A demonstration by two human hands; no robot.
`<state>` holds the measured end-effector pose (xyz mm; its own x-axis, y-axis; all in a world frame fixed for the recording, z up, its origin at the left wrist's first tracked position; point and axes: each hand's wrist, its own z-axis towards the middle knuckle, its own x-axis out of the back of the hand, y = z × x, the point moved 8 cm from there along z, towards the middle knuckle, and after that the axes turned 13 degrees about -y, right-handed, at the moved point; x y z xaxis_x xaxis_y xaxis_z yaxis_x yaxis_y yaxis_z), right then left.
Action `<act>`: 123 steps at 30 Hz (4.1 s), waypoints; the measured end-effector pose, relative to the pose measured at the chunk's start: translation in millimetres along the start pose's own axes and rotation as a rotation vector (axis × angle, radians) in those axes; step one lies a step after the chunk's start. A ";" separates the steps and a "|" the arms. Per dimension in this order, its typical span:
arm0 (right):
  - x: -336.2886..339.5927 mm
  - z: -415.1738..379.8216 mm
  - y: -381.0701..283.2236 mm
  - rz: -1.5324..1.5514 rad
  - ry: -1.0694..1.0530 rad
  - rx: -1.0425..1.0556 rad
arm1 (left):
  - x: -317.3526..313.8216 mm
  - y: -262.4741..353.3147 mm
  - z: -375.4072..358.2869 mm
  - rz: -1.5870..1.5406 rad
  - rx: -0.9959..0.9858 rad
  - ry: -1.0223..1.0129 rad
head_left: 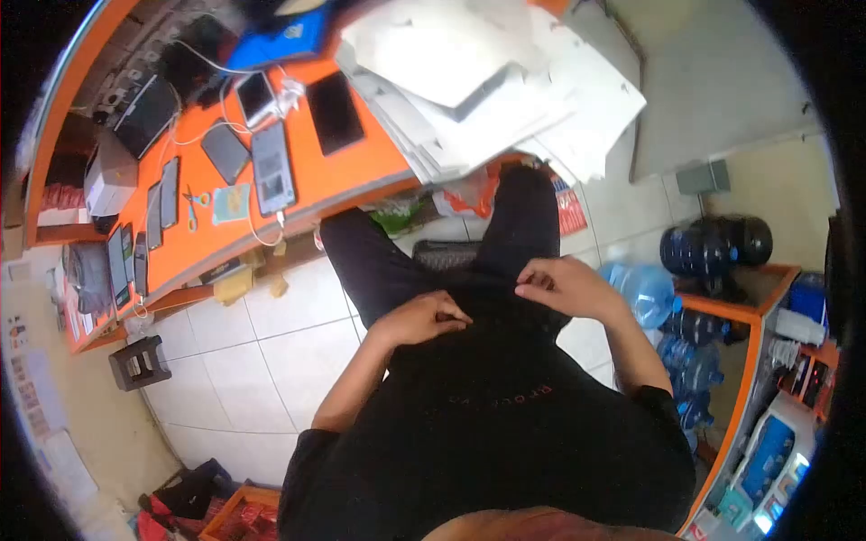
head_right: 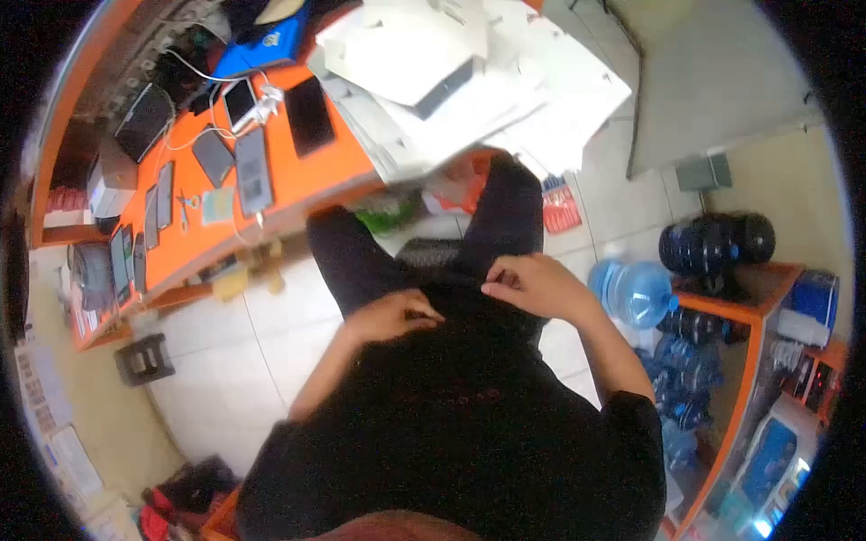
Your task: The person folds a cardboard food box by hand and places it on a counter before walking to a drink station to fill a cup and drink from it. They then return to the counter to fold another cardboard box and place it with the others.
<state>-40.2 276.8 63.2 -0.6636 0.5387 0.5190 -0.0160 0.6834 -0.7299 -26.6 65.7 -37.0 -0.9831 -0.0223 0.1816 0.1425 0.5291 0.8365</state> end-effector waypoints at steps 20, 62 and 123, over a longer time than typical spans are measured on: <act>228.2 62.2 -83.8 0.111 1.072 0.339 | 258.8 72.3 -80.7 -0.889 -0.645 1.011; 202.7 -20.3 -213.6 -0.251 0.598 0.808 | 271.2 217.3 -164.8 -0.414 -1.311 0.514; 164.7 16.4 -228.2 -0.363 0.933 0.743 | 210.0 210.1 -152.9 -0.253 -0.829 1.291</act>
<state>-158.1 201.5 308.0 0.2468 0.7289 0.6386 -0.7079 0.5857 -0.3948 -185.6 42.5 255.9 -0.2907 -0.9548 -0.0615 0.4439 -0.1915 0.8754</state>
